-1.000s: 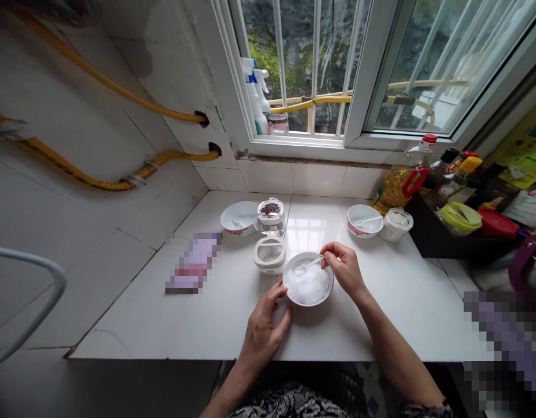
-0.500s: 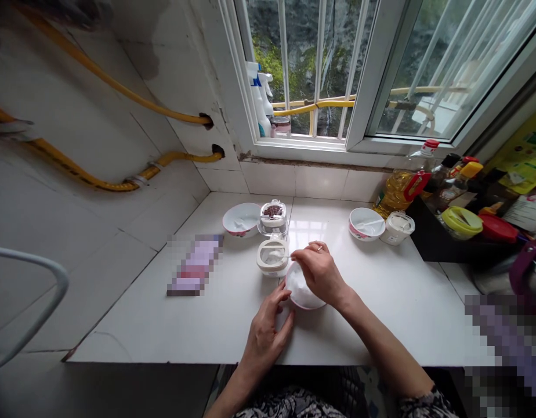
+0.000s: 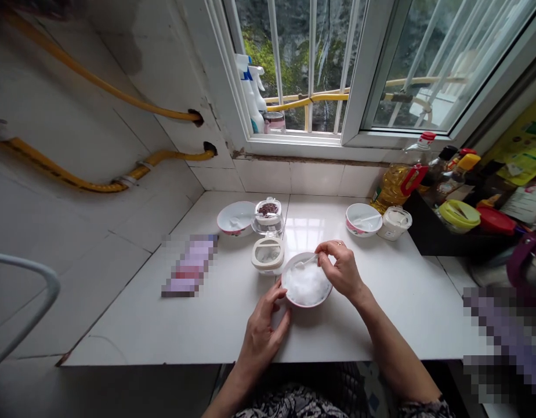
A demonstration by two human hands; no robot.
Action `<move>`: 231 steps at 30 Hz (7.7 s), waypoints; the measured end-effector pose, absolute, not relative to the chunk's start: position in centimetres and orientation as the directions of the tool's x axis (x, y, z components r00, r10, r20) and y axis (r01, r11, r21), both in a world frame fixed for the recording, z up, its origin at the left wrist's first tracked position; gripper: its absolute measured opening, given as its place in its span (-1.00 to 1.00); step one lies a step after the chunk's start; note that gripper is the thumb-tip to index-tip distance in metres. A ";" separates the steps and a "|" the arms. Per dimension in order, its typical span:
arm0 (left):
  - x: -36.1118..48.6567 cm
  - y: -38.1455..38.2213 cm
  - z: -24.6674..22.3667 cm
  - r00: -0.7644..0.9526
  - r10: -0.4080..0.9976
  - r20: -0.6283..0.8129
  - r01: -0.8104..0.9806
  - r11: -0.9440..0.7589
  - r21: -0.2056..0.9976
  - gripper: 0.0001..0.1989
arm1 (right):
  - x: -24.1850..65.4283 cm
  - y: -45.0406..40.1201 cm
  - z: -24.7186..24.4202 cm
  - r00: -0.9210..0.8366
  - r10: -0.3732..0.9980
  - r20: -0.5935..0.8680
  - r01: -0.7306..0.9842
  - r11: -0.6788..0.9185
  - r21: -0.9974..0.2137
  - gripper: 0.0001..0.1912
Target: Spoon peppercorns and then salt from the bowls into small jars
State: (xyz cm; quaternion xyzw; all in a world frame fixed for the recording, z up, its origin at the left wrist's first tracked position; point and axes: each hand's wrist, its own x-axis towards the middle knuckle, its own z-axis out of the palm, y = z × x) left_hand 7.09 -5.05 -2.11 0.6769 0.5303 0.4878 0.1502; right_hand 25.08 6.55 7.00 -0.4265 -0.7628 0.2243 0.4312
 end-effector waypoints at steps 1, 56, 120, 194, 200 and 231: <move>7.1 -5.1 -2.1 -0.038 0.865 0.500 0.570 -0.392 0.722 -0.60 | 24.9 6.5 6.8 -0.287 0.844 0.454 0.451 0.537 -0.713 -0.83; 7.1 -5.0 -2.1 -0.045 0.860 0.509 0.528 -0.412 0.743 -0.60 | 25.3 6.6 6.9 -0.251 0.801 0.543 0.428 0.595 -0.680 -0.84; 7.1 -5.1 -2.3 -0.046 0.879 0.474 0.496 -0.392 0.775 -0.59 | 22.0 6.6 6.6 -0.155 0.899 0.410 0.197 0.435 -0.879 -0.87; 7.1 -5.1 -2.3 -0.041 0.878 0.477 0.492 -0.398 0.774 -0.63 | 21.7 6.0 6.3 -0.212 0.851 0.481 0.265 0.523 -0.810 -0.88; 7.1 -5.0 -2.3 -0.037 0.867 0.496 0.482 -0.419 0.770 -0.62 | 21.4 6.0 6.1 -0.460 0.590 0.664 0.383 0.806 -0.451 -0.76; 7.0 -5.2 -2.6 -0.039 0.885 0.463 0.488 -0.388 0.782 -0.63 | 24.2 6.5 6.3 -0.231 0.934 0.272 0.436 0.349 -0.830 -0.82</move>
